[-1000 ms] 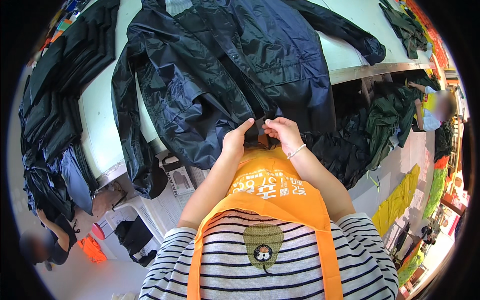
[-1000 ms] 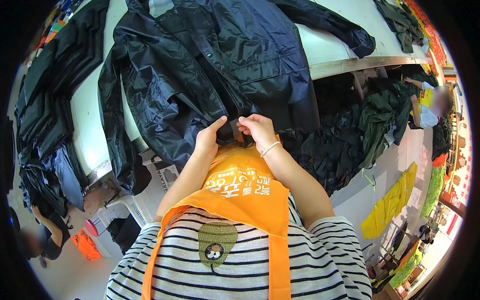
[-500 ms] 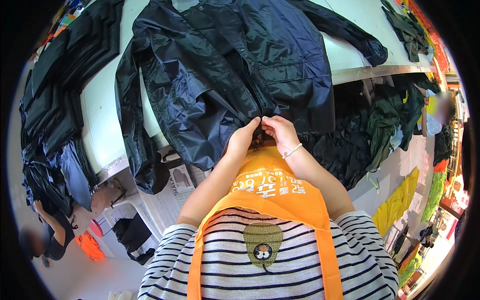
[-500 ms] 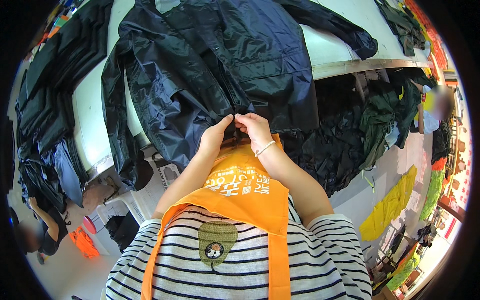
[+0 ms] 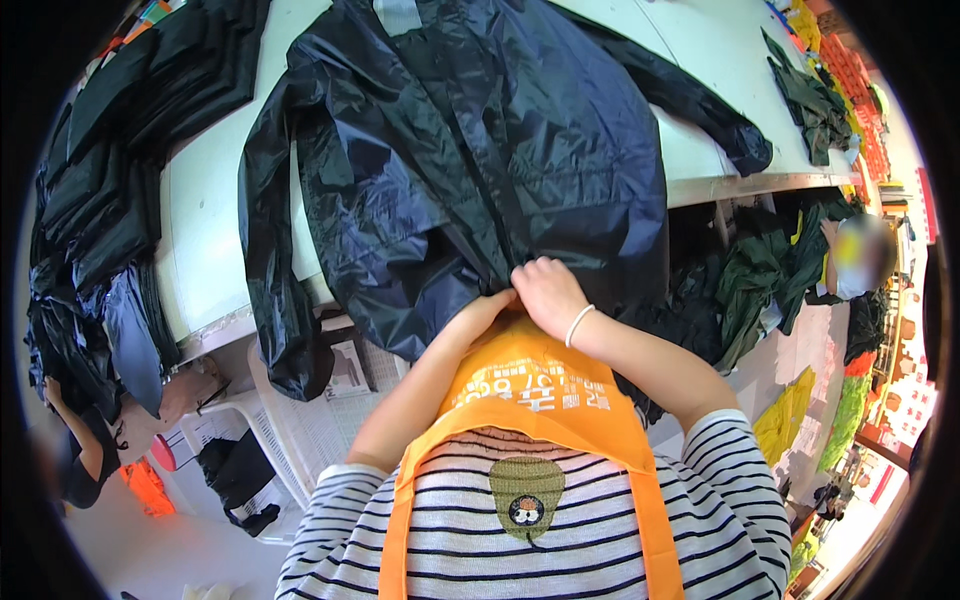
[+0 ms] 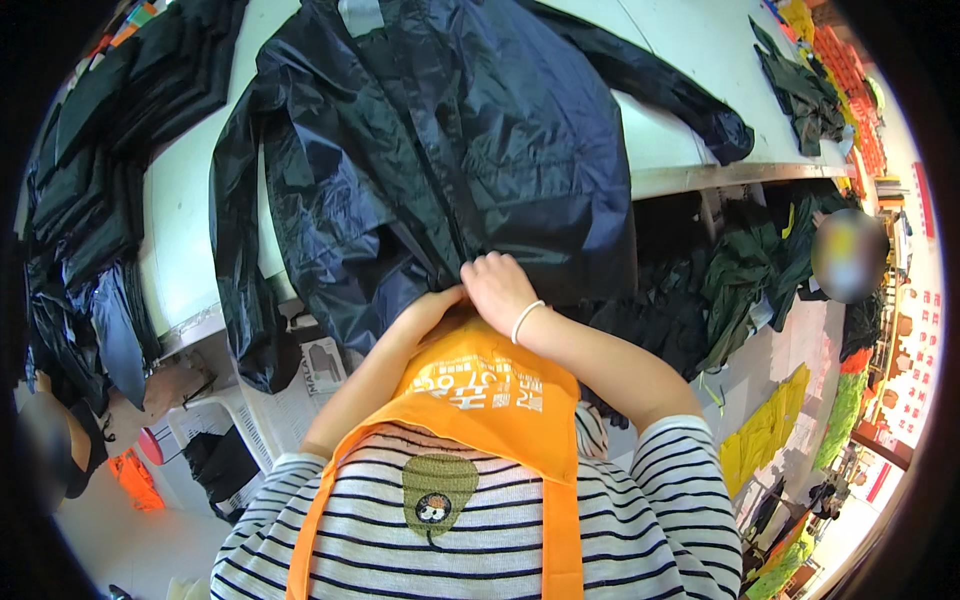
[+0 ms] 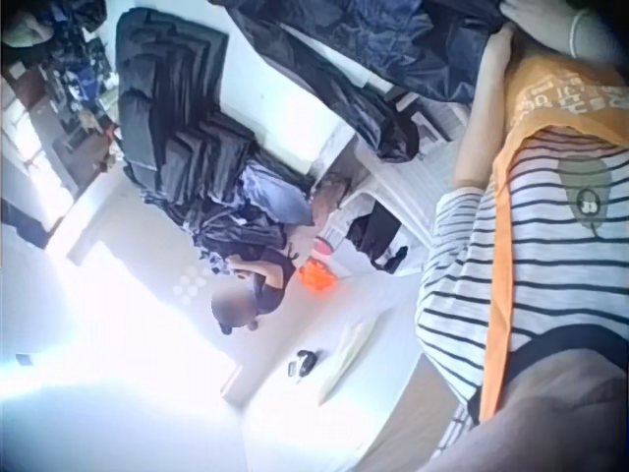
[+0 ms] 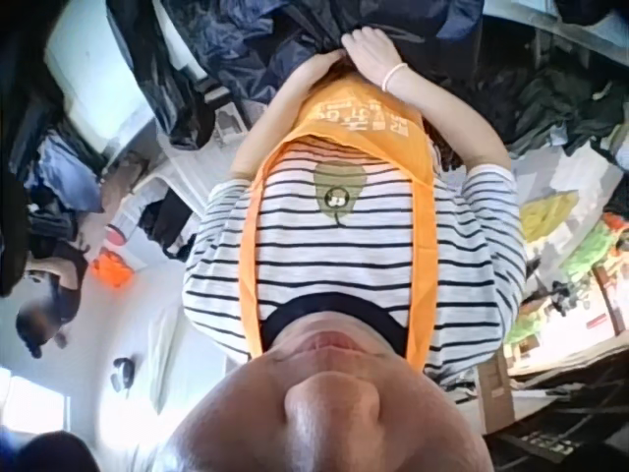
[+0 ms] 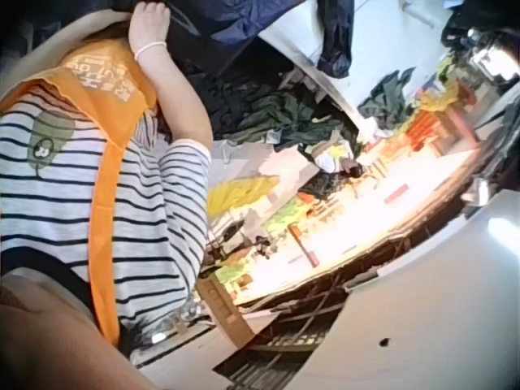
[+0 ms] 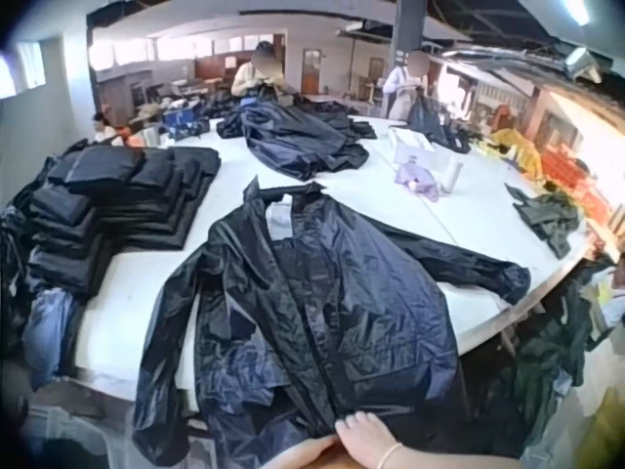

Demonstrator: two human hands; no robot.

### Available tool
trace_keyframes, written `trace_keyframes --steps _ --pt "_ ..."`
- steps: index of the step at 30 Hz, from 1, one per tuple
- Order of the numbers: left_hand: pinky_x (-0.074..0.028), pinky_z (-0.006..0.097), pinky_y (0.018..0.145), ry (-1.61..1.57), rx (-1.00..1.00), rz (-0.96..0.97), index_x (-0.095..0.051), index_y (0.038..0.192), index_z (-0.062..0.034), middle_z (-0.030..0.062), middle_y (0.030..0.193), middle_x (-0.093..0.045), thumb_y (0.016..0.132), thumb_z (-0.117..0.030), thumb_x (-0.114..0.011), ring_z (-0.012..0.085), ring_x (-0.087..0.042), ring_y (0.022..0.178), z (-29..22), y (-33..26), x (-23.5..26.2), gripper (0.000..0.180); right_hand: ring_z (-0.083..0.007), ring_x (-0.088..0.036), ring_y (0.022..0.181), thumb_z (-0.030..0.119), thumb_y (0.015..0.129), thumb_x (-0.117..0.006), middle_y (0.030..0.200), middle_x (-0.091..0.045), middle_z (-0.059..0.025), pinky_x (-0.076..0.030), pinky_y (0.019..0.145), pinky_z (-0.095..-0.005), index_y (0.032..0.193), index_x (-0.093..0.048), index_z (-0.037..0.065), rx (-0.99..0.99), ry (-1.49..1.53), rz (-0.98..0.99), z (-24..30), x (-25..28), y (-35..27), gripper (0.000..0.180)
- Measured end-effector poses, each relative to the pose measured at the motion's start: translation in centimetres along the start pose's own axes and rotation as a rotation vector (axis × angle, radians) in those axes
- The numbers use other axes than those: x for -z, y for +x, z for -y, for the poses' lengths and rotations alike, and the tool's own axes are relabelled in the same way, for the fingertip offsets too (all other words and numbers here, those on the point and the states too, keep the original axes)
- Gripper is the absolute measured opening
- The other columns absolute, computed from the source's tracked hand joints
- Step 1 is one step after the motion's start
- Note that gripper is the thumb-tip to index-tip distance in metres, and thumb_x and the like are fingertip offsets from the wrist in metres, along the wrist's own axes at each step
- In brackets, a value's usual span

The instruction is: The person folds a black jacket on a white table. They smooth the fabric, fold the sleeves inward, and fold the body of the jacket in half. The jacket is then placed on a stack of similar folded items.

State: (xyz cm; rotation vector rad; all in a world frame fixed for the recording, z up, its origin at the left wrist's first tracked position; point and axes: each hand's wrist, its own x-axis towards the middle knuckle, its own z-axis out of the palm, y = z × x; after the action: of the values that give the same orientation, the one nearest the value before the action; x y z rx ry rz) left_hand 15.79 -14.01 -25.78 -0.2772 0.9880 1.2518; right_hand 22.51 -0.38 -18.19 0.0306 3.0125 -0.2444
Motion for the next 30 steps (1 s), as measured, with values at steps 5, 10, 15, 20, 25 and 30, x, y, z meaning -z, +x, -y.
trace_keyframes --steps 5,10,15,20,25,30 --pt "-0.048 0.033 0.090 -0.488 0.227 0.053 -0.059 0.115 0.0001 0.0120 0.110 -0.064 0.098 -0.023 -0.045 0.0239 -0.061 0.100 2.4 -0.7 0.9 0.032 -0.0237 -0.051 0.100 0.017 0.079 -0.053 0.087 -0.060 -0.0058 -0.033 0.098 -0.0370 0.082 -0.066 0.009 0.470 -0.302 0.097 -0.5 0.9 3.4 0.015" --pt "-0.045 0.035 0.092 0.527 0.121 0.093 -0.057 0.117 0.0047 0.0142 0.111 -0.064 0.091 -0.040 -0.054 0.0246 -0.060 0.101 7.4 -1.2 3.9 0.052 -0.0257 -0.051 0.107 0.016 0.077 -0.054 0.083 -0.066 -0.0079 -0.029 0.104 -0.0400 0.078 -0.065 0.008 0.573 -0.427 -0.093 -4.2 2.9 14.0 0.013" --pt "-0.046 0.035 0.092 0.419 0.194 0.084 -0.056 0.118 0.0049 0.0146 0.112 -0.064 0.089 -0.042 -0.057 0.0248 -0.060 0.102 10.3 -2.2 4.9 0.056 -0.0228 -0.054 0.099 0.016 0.075 -0.055 0.075 -0.063 -0.0052 -0.034 0.100 -0.0385 0.073 -0.064 0.009 0.660 -0.508 -0.143 -6.3 5.8 25.7 0.011" --pt "-0.046 0.035 0.092 0.384 0.119 -0.154 -0.056 0.120 0.0051 0.0149 0.112 -0.063 0.086 -0.044 -0.060 0.0249 -0.060 0.103 11.0 -1.3 5.5 0.060 -0.0200 -0.057 0.091 0.017 0.079 -0.054 0.081 -0.066 -0.0031 -0.039 0.083 -0.0352 0.077 -0.066 0.014 0.408 -0.672 -0.202 -9.1 9.1 38.6 0.013" --pt "-0.047 0.035 0.092 0.512 -0.010 -0.536 -0.055 0.121 0.0052 0.0153 0.113 -0.063 0.084 -0.046 -0.063 0.0251 -0.060 0.104 10.3 1.6 6.0 0.064 -0.0197 -0.057 0.091 0.025 0.081 -0.061 0.083 -0.064 -0.0010 -0.040 0.079 -0.0359 0.082 -0.065 0.015 0.404 -0.557 -0.334 -12.2 12.4 47.3 0.011" --pt "-0.047 0.035 0.091 0.650 0.054 -0.721 -0.054 0.122 0.0054 0.0157 0.113 -0.063 0.081 -0.049 -0.066 0.0252 -0.060 0.105 10.3 1.0 6.1 0.068 -0.0251 -0.056 0.096 0.030 0.079 -0.068 0.089 -0.064 -0.0049 -0.042 0.082 -0.0396 0.082 -0.065 0.011 0.317 0.033 -0.456 -12.9 7.5 48.8 0.019"
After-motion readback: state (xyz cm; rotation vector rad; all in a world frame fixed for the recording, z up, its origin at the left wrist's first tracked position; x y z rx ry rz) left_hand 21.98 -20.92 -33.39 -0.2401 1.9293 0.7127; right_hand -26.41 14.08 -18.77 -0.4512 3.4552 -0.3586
